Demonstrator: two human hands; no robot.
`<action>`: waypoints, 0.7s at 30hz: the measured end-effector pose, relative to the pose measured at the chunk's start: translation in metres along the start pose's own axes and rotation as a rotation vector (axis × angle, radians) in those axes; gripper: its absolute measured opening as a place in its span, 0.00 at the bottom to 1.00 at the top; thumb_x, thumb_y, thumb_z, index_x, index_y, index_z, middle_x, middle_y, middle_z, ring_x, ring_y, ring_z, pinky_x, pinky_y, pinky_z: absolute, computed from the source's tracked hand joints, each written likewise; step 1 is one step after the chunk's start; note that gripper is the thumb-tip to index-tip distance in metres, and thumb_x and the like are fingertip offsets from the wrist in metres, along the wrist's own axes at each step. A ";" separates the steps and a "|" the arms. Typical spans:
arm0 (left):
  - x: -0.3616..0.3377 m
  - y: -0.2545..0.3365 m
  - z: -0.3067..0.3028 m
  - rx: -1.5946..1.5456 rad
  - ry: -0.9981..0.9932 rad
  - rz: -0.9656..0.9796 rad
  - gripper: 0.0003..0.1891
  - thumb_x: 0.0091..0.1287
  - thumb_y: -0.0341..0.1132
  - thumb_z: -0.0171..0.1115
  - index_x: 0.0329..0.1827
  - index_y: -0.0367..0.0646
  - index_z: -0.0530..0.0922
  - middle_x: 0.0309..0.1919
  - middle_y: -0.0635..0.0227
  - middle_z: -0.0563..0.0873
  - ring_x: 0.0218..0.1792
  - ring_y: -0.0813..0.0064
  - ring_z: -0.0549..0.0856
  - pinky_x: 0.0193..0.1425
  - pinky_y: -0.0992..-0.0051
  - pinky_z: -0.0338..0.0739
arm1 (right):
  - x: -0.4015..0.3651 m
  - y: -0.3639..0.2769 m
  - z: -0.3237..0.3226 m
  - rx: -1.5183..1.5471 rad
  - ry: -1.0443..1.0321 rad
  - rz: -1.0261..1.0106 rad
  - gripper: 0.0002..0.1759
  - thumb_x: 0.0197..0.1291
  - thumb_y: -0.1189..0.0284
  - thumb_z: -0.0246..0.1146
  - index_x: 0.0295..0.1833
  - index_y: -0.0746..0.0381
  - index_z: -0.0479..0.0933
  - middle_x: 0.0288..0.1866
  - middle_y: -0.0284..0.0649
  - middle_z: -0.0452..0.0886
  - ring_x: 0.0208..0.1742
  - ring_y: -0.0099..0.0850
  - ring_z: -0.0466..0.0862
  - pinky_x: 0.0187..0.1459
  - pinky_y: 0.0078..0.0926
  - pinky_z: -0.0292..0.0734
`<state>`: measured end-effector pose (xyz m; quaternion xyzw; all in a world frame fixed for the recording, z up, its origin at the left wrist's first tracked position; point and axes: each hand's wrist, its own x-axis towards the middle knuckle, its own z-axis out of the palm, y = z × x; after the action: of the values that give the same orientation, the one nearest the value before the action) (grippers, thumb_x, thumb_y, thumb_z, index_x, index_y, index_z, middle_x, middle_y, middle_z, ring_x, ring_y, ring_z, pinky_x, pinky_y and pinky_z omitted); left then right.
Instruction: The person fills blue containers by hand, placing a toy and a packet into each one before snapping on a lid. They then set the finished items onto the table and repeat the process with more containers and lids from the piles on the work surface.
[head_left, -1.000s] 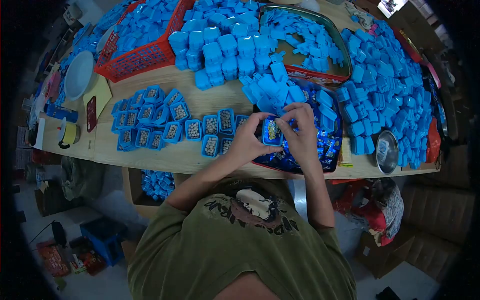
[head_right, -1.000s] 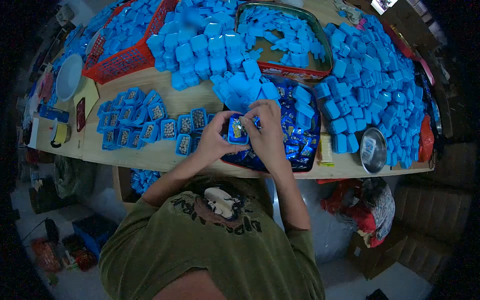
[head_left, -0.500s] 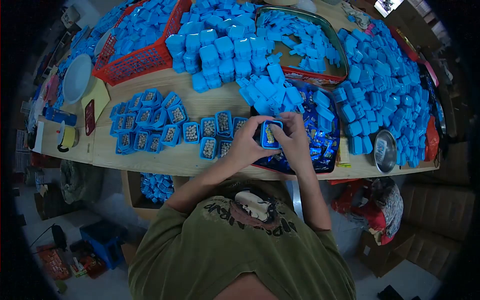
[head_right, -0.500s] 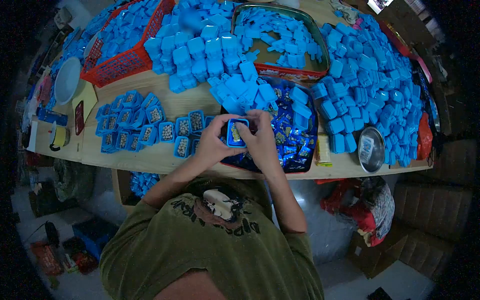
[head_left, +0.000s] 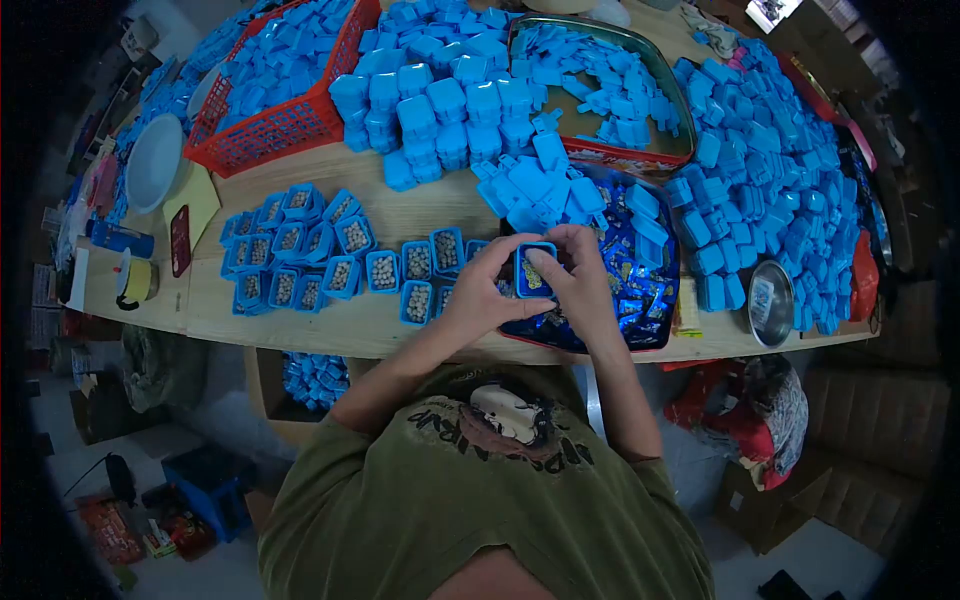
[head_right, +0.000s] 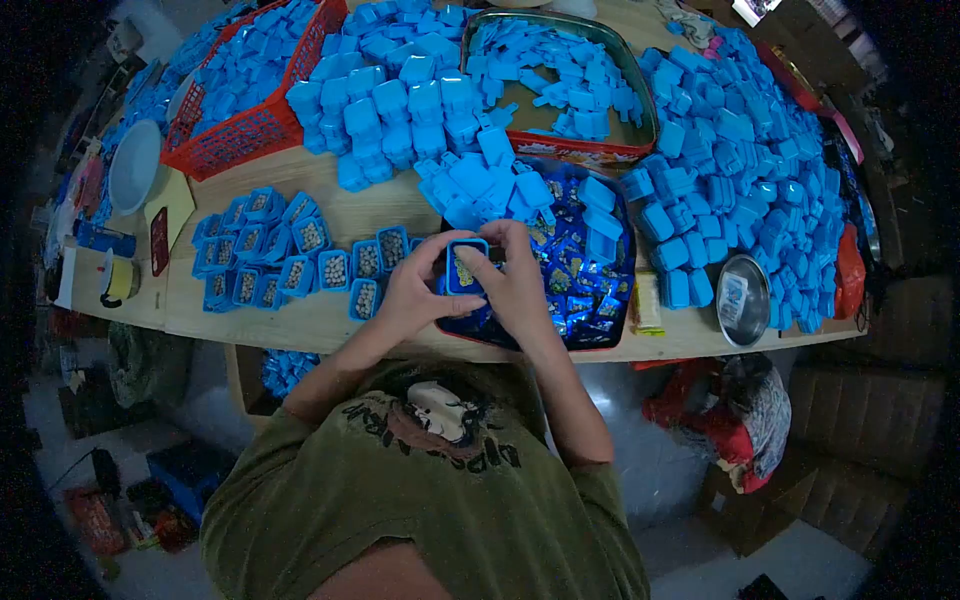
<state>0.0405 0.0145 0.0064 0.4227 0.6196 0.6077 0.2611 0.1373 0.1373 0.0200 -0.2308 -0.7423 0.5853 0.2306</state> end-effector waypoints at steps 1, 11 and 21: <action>-0.001 0.002 -0.002 0.001 0.001 0.002 0.38 0.45 0.39 0.78 0.61 0.42 0.70 0.54 0.61 0.77 0.55 0.68 0.77 0.60 0.69 0.71 | 0.006 0.000 -0.003 0.073 0.001 -0.014 0.17 0.59 0.75 0.64 0.50 0.64 0.66 0.43 0.37 0.74 0.43 0.23 0.76 0.43 0.21 0.72; -0.018 0.002 -0.021 -0.127 0.098 -0.179 0.38 0.45 0.34 0.79 0.61 0.40 0.70 0.52 0.64 0.78 0.52 0.74 0.80 0.57 0.73 0.75 | 0.060 -0.011 0.027 -0.704 0.100 -0.476 0.19 0.48 0.67 0.70 0.43 0.66 0.75 0.37 0.47 0.75 0.40 0.46 0.76 0.42 0.41 0.73; -0.013 -0.003 -0.026 -0.004 0.004 -0.170 0.39 0.48 0.24 0.75 0.64 0.39 0.66 0.53 0.66 0.77 0.52 0.77 0.79 0.55 0.74 0.77 | 0.051 -0.029 -0.025 -0.454 0.092 -0.292 0.07 0.56 0.73 0.65 0.35 0.66 0.77 0.31 0.43 0.78 0.31 0.38 0.79 0.32 0.30 0.74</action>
<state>0.0246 -0.0105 0.0040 0.3668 0.6526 0.5851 0.3116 0.1103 0.1817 0.0568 -0.1935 -0.8686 0.3536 0.2882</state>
